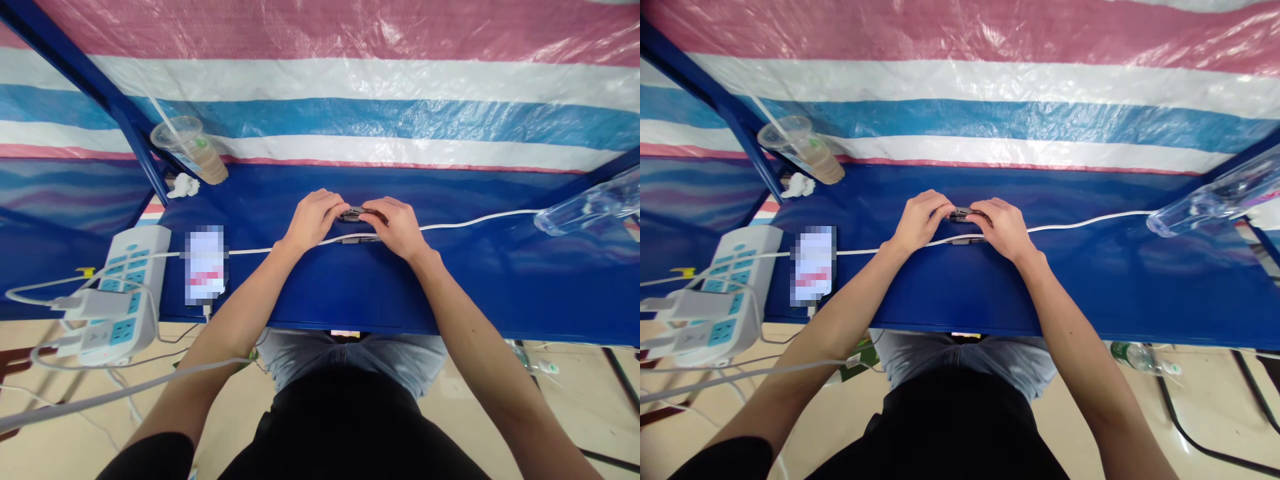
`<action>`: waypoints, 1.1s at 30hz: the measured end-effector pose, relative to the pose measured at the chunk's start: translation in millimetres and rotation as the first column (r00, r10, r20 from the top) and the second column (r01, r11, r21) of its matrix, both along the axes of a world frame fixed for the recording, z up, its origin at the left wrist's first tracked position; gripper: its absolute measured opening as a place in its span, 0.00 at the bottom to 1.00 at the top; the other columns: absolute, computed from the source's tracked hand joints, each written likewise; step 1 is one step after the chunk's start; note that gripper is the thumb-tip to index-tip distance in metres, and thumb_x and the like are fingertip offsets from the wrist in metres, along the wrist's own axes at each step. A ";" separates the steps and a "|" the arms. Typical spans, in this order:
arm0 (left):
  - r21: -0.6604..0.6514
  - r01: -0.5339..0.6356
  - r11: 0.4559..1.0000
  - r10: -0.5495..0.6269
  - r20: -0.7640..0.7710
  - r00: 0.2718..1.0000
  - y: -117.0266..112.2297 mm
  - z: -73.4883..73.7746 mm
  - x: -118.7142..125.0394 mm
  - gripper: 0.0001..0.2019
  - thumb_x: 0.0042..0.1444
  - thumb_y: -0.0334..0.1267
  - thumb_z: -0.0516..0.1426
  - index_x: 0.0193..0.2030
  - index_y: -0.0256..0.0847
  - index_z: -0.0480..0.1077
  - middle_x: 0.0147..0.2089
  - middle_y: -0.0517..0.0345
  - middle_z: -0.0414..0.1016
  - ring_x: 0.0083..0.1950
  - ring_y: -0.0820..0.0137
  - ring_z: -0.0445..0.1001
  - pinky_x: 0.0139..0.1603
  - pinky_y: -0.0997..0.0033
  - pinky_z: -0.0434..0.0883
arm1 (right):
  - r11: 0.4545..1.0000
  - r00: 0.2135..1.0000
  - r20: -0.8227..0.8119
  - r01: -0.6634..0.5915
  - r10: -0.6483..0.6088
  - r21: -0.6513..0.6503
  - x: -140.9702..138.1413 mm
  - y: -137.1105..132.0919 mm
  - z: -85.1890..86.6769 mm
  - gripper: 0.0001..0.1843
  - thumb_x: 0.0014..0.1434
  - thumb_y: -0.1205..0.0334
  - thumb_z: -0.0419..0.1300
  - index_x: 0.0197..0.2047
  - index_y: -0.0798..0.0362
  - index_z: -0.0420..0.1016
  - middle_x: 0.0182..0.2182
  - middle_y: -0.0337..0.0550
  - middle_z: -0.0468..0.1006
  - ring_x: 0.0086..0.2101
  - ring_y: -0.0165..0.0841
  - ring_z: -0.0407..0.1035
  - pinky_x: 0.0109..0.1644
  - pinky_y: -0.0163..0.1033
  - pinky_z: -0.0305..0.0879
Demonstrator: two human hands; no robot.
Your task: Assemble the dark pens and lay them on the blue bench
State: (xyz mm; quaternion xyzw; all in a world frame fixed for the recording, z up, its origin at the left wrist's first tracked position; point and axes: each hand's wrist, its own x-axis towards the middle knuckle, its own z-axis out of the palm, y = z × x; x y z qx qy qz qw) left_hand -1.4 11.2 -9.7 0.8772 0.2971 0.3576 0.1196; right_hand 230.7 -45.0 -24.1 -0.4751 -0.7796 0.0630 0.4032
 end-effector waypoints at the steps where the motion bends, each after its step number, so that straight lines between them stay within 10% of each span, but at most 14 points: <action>1: 0.001 -0.013 1.000 0.013 -0.005 1.000 0.0 0.2 -0.1 0.26 0.78 0.54 0.47 0.33 0.42 0.70 0.32 0.56 0.76 0.37 0.65 0.71 0.43 0.62 0.67 | 1.000 1.000 -0.002 0.004 -0.004 -0.005 -0.2 -0.3 0.5 0.12 0.73 0.52 0.62 0.48 0.49 0.83 0.40 0.47 0.85 0.38 0.41 0.77 0.45 0.45 0.72; 12: -0.046 0.016 0.999 -0.013 0.079 0.997 -5.0 2.5 0.2 0.17 0.75 0.54 0.55 0.48 0.43 0.76 0.44 0.56 0.82 0.42 0.67 0.77 0.49 0.65 0.71 | 0.999 0.999 0.011 0.037 -0.037 0.017 0.5 -1.1 3.9 0.10 0.74 0.55 0.60 0.43 0.49 0.81 0.36 0.45 0.84 0.37 0.40 0.74 0.43 0.44 0.69; 33: -0.101 -0.105 0.989 0.103 -0.021 0.994 -11.0 5.3 5.4 0.33 0.79 0.57 0.41 0.28 0.41 0.69 0.27 0.59 0.73 0.30 0.69 0.73 0.41 0.64 0.67 | 0.995 0.998 0.060 0.012 -0.018 0.100 -2.4 -1.8 5.2 0.19 0.76 0.49 0.56 0.42 0.49 0.85 0.34 0.45 0.83 0.35 0.40 0.72 0.44 0.46 0.69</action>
